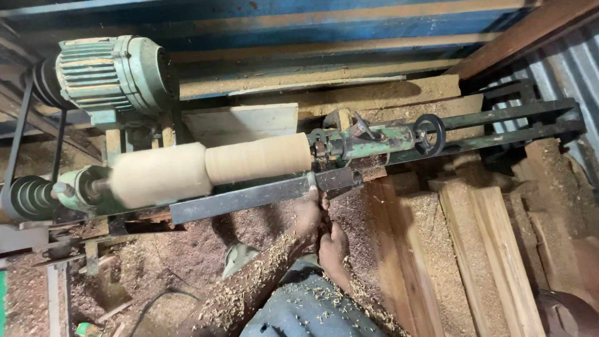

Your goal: The person uses a chisel to shape a rotating piece of wood on a lathe. The tool is moved along a guide to carve a cylindrical profile, causing wood shavings to fall to the floor.

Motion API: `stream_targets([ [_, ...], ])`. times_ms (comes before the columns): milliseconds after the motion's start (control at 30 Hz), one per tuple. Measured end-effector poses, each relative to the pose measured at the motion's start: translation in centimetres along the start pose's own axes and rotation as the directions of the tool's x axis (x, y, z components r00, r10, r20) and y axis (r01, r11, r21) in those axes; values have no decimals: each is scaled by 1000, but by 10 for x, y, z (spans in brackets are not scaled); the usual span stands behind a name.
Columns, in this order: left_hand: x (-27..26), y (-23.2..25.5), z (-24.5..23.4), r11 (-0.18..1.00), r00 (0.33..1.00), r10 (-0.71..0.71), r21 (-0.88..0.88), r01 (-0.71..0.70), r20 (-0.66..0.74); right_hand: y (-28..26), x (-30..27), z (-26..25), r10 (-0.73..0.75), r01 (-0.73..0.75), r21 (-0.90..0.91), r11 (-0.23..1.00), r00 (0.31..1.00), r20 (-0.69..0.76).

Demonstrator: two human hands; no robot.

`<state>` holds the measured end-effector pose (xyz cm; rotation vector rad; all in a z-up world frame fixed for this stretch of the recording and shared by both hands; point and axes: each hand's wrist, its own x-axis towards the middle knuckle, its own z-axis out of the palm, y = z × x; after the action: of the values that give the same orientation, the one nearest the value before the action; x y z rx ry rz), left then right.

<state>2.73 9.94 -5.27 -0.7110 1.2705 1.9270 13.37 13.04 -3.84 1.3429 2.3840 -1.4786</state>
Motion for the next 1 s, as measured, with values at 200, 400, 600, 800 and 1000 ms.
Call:
stream_targets([
  [200,9,-2,3,984,1000,-3,-178,4,5,-18,-5,-7,178,-185,70,980,980,92],
  [400,-12,15,1,995,999,16,-94,-14,28,-1,0,3,-34,34,77,996,999,2],
  [600,-12,16,-6,999,999,30,-28,-30,12,-6,-2,4,0,-1,20,1000,999,34],
  [800,6,0,-19,997,997,67,-26,-67,22,-22,-12,-1,-11,4,101,995,997,75],
  [1000,10,-7,-26,993,993,107,-56,-105,45,-20,-13,3,-9,2,81,997,996,86],
])
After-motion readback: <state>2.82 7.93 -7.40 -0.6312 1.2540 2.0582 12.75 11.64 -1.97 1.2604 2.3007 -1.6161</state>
